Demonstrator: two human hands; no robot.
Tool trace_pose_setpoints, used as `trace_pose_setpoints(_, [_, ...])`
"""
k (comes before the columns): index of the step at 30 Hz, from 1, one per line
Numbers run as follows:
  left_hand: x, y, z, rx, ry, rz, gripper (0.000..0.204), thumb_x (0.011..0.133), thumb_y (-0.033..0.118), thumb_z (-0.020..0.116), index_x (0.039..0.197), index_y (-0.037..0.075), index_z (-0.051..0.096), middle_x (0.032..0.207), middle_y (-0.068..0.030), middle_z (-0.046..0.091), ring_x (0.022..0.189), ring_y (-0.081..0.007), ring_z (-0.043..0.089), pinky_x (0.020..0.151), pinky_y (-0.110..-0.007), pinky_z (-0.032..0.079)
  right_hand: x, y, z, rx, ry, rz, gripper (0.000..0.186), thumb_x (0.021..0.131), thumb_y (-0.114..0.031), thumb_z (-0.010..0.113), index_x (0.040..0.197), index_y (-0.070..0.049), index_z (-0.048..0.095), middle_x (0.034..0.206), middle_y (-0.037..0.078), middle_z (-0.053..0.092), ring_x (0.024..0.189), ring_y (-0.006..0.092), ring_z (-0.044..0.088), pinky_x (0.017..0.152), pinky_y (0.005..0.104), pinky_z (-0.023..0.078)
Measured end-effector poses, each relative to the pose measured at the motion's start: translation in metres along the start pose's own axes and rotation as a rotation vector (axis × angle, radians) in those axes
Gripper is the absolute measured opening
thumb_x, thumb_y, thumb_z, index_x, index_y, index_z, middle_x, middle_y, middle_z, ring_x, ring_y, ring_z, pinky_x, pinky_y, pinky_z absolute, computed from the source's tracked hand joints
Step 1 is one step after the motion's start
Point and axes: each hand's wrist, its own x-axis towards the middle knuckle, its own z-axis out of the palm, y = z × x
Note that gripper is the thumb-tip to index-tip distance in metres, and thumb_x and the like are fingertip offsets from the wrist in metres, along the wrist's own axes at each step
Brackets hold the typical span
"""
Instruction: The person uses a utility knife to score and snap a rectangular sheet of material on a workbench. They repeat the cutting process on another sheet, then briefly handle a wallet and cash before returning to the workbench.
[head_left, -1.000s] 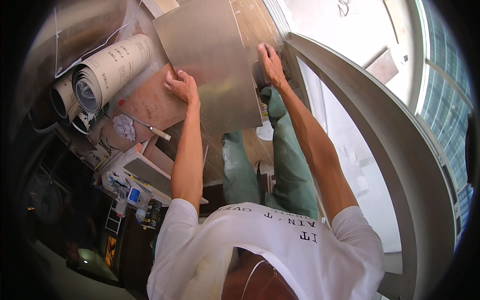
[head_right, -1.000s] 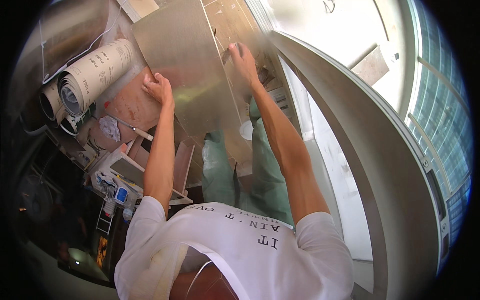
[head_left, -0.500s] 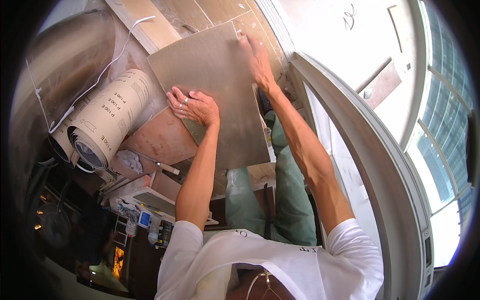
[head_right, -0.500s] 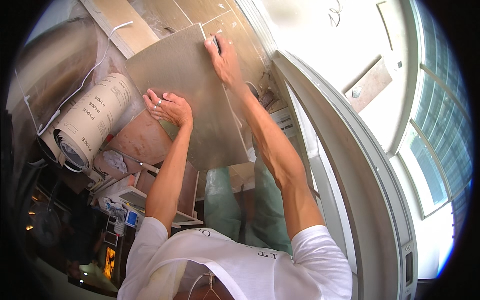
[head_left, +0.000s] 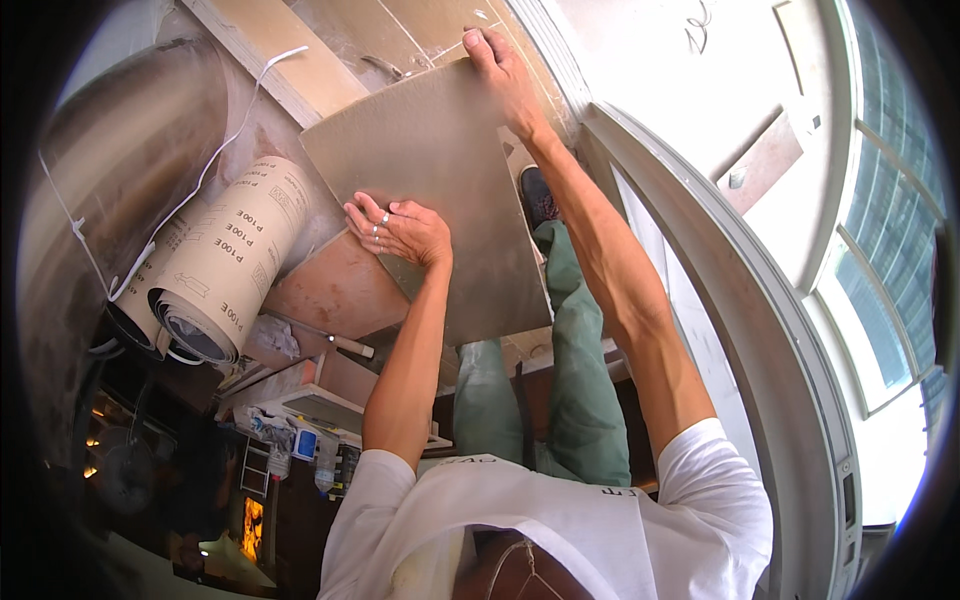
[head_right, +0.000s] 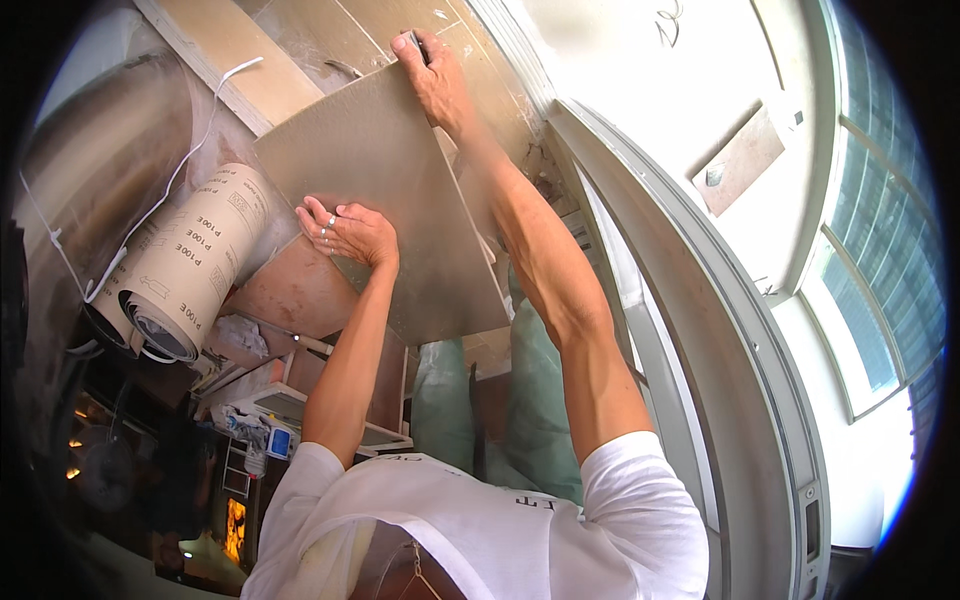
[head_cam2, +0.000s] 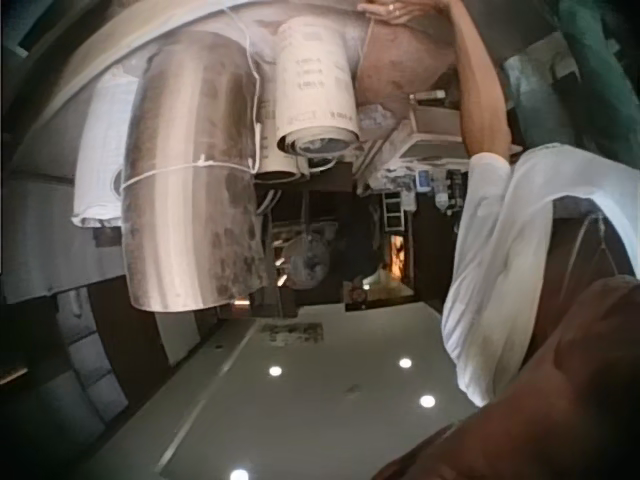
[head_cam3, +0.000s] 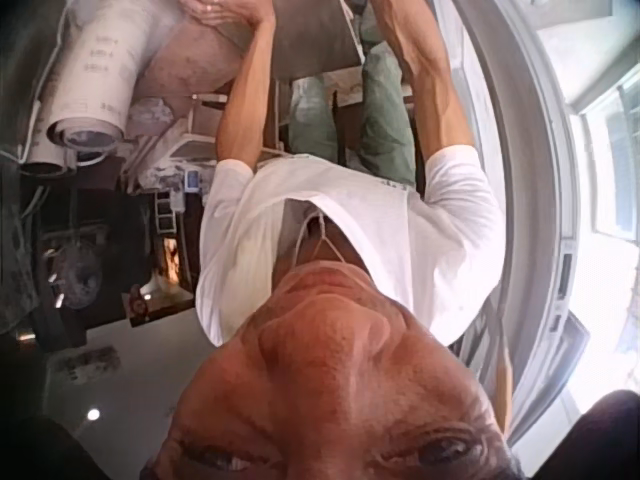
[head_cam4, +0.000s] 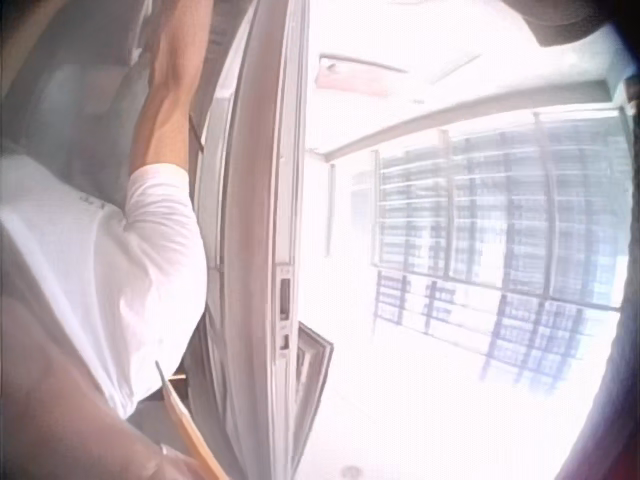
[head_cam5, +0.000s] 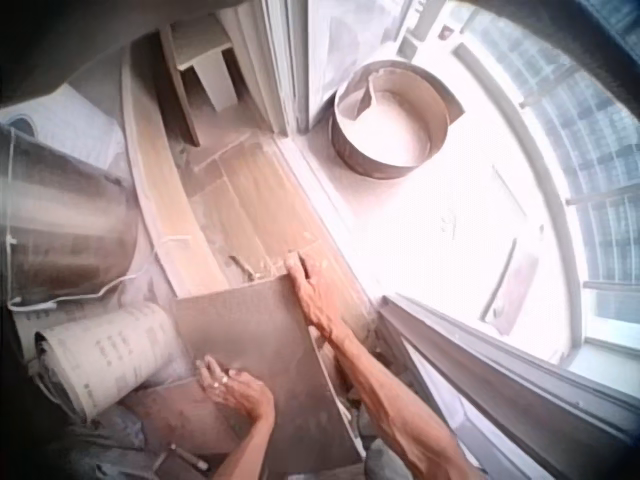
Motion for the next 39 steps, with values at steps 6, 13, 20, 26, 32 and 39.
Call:
trace_pose_setpoints(6, [0.005, 0.003, 0.005, 0.012, 0.038, 0.004, 0.050, 0.095, 0.020, 0.038, 0.141, 0.000, 0.039, 0.148, -0.0248, 0.032, 0.138, -0.0392, 0.032, 0.111, -0.055, 0.023, -0.105, 0.069, -0.018, -0.079, -0.009, 0.102, 0.064, 0.096, -0.051, 0.050, 0.133, 0.001, 0.053, 0.135, 0.023, 0.055, 0.129, 0.0320, 0.049, 0.109, 0.0402, 0.034])
trace_pose_setpoints(13, [0.002, -0.002, 0.003, -0.049, -0.001, -0.013, 0.053, 0.096, 0.021, 0.038, 0.145, 0.002, 0.035, 0.152, -0.0235, 0.028, 0.139, -0.0420, 0.030, 0.111, -0.058, 0.022, -0.005, -0.001, 0.000, 0.002, -0.012, -0.033, 0.066, 0.095, -0.052, 0.052, 0.132, 0.003, 0.054, 0.133, 0.024, 0.056, 0.125, 0.0343, 0.052, 0.105, 0.0404, 0.038])
trace_pose_setpoints(20, [0.000, -0.005, -0.001, -0.023, 0.002, 0.014, 0.052, 0.096, 0.021, 0.038, 0.144, 0.001, 0.037, 0.151, -0.0234, 0.029, 0.139, -0.0411, 0.031, 0.111, -0.058, 0.022, -0.032, 0.025, -0.001, 0.008, 0.021, 0.040, 0.064, 0.095, -0.051, 0.053, 0.128, 0.005, 0.054, 0.128, 0.024, 0.058, 0.122, 0.0323, 0.053, 0.104, 0.0387, 0.038])
trace_pose_setpoints(26, [0.002, -0.003, 0.005, -0.047, 0.011, -0.010, 0.053, 0.095, 0.021, 0.039, 0.145, 0.001, 0.036, 0.152, -0.0236, 0.028, 0.140, -0.0428, 0.030, 0.111, -0.058, 0.022, -0.071, 0.047, -0.006, -0.125, 0.048, -0.004, 0.062, 0.095, -0.048, 0.055, 0.131, 0.003, 0.054, 0.127, 0.022, 0.059, 0.125, 0.0327, 0.052, 0.108, 0.0397, 0.036])
trace_pose_setpoints(32, [0.002, -0.001, 0.004, -0.056, -0.002, 0.027, 0.053, 0.096, 0.021, 0.037, 0.145, 0.000, 0.034, 0.152, -0.0246, 0.028, 0.140, -0.0427, 0.029, 0.112, -0.058, 0.021, 0.000, -0.004, -0.003, -0.007, 0.047, -0.002, 0.060, 0.095, -0.049, 0.055, 0.126, 0.003, 0.057, 0.119, 0.020, 0.062, 0.112, 0.0308, 0.058, 0.098, 0.0385, 0.043])
trace_pose_setpoints(39, [0.008, 0.003, 0.007, -0.035, 0.021, -0.003, 0.052, 0.097, 0.020, 0.035, 0.145, 0.000, 0.034, 0.151, -0.0250, 0.028, 0.140, -0.0423, 0.029, 0.112, -0.058, 0.020, -0.112, 0.077, -0.017, -0.066, 0.009, 0.020, 0.057, 0.093, -0.044, 0.060, 0.129, 0.000, 0.057, 0.127, 0.020, 0.059, 0.123, 0.0306, 0.054, 0.106, 0.0398, 0.038])
